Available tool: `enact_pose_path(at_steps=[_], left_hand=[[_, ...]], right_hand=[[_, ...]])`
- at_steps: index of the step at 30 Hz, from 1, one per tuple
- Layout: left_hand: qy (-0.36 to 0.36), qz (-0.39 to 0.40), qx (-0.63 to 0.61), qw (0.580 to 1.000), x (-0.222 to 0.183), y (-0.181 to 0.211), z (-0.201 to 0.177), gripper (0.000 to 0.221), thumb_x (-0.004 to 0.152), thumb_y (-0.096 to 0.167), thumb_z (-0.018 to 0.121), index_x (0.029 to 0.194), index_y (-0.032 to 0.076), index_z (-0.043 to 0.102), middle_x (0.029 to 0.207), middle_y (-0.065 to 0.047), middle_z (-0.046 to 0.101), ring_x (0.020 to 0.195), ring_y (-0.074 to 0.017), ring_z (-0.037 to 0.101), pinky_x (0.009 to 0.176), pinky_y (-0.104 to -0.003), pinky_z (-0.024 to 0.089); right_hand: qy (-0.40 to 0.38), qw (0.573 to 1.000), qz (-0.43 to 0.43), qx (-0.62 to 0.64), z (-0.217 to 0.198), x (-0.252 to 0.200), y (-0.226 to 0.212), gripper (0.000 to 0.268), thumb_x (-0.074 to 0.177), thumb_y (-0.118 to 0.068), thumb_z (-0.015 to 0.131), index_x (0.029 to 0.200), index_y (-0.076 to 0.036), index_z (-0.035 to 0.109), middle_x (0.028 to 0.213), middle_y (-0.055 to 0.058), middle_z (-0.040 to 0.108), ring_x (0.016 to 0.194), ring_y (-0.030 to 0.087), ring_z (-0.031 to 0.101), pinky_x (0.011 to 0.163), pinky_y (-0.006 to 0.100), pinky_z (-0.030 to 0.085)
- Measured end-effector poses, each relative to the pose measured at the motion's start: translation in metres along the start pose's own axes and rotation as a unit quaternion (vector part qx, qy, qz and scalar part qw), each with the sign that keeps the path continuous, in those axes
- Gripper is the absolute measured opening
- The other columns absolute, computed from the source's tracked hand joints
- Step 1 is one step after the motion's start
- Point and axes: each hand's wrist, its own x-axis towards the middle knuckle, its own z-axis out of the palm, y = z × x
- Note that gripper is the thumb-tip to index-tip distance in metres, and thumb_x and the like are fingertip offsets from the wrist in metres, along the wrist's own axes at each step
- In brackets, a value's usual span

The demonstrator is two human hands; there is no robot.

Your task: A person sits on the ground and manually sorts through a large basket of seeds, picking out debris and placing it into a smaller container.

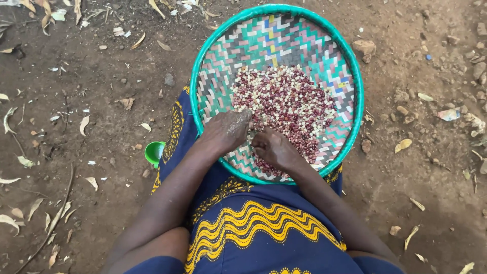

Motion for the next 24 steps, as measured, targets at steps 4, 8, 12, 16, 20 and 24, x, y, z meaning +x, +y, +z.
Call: enact_pose_path(at_steps=[4, 8, 12, 16, 20, 24], left_hand=[[0.019, 0.022, -0.021, 0.999, 0.027, -0.004, 0.008, 0.027, 0.100, 0.018, 0.042, 0.107, 0.008, 0.066, 0.080, -0.028, 0.072, 0.080, -0.0552, 0.074, 0.069, -0.063, 0.058], [-0.013, -0.002, 0.038, 0.999, 0.046, -0.002, 0.023, 0.025, 0.095, 0.022, 0.052, 0.104, 0.007, 0.071, 0.092, -0.025, 0.077, 0.096, -0.0513, 0.076, 0.082, -0.064, 0.060], [-0.035, 0.012, 0.047, 0.998, 0.049, -0.008, 0.038, 0.026, 0.088, 0.019, 0.058, 0.100, 0.003, 0.075, 0.095, -0.025, 0.079, 0.101, -0.0512, 0.076, 0.084, -0.064, 0.061], [-0.036, 0.036, 0.040, 0.998, 0.020, -0.001, 0.032, 0.025, 0.089, 0.015, 0.057, 0.104, 0.001, 0.072, 0.097, -0.030, 0.077, 0.099, -0.0547, 0.074, 0.084, -0.066, 0.060], [0.005, 0.083, 0.065, 0.994, 0.034, -0.018, 0.071, 0.021, 0.095, 0.015, 0.057, 0.109, 0.002, 0.064, 0.085, -0.029, 0.075, 0.087, -0.0537, 0.075, 0.073, -0.068, 0.060], [0.061, 0.102, 0.080, 0.990, 0.029, -0.010, 0.069, 0.018, 0.095, 0.010, 0.051, 0.103, 0.001, 0.065, 0.076, -0.028, 0.074, 0.076, -0.0525, 0.075, 0.064, -0.066, 0.060]], right_hand=[[-0.007, 1.000, 0.010, -0.017, -0.002, 0.000, -0.006, 0.019, 0.083, -0.020, 0.077, 0.099, -0.010, 0.074, 0.089, 0.016, 0.060, 0.087, 0.040, 0.068, 0.075, 0.050, 0.054], [-0.007, 1.000, -0.003, -0.025, -0.003, 0.001, -0.014, 0.017, 0.082, -0.020, 0.077, 0.097, -0.012, 0.074, 0.086, 0.017, 0.062, 0.086, 0.046, 0.069, 0.074, 0.056, 0.054], [-0.003, 1.000, 0.000, 0.030, 0.010, 0.005, 0.026, 0.017, 0.079, -0.022, 0.081, 0.093, -0.012, 0.076, 0.082, 0.011, 0.065, 0.081, 0.037, 0.072, 0.072, 0.051, 0.056], [0.010, 0.988, 0.011, 0.157, -0.010, 0.000, 0.022, 0.011, 0.084, -0.008, 0.076, 0.095, -0.005, 0.076, 0.084, 0.011, 0.070, 0.081, 0.028, 0.071, 0.076, 0.044, 0.058], [0.027, 0.843, 0.107, 0.526, -0.033, 0.001, 0.032, 0.012, 0.095, -0.014, 0.066, 0.104, -0.009, 0.060, 0.100, 0.008, 0.060, 0.089, 0.019, 0.063, 0.071, 0.032, 0.053], [0.074, 0.730, 0.071, 0.675, -0.055, -0.001, 0.012, 0.020, 0.091, -0.013, 0.064, 0.108, -0.009, 0.056, 0.116, 0.016, 0.068, 0.103, 0.026, 0.072, 0.085, 0.037, 0.062]])
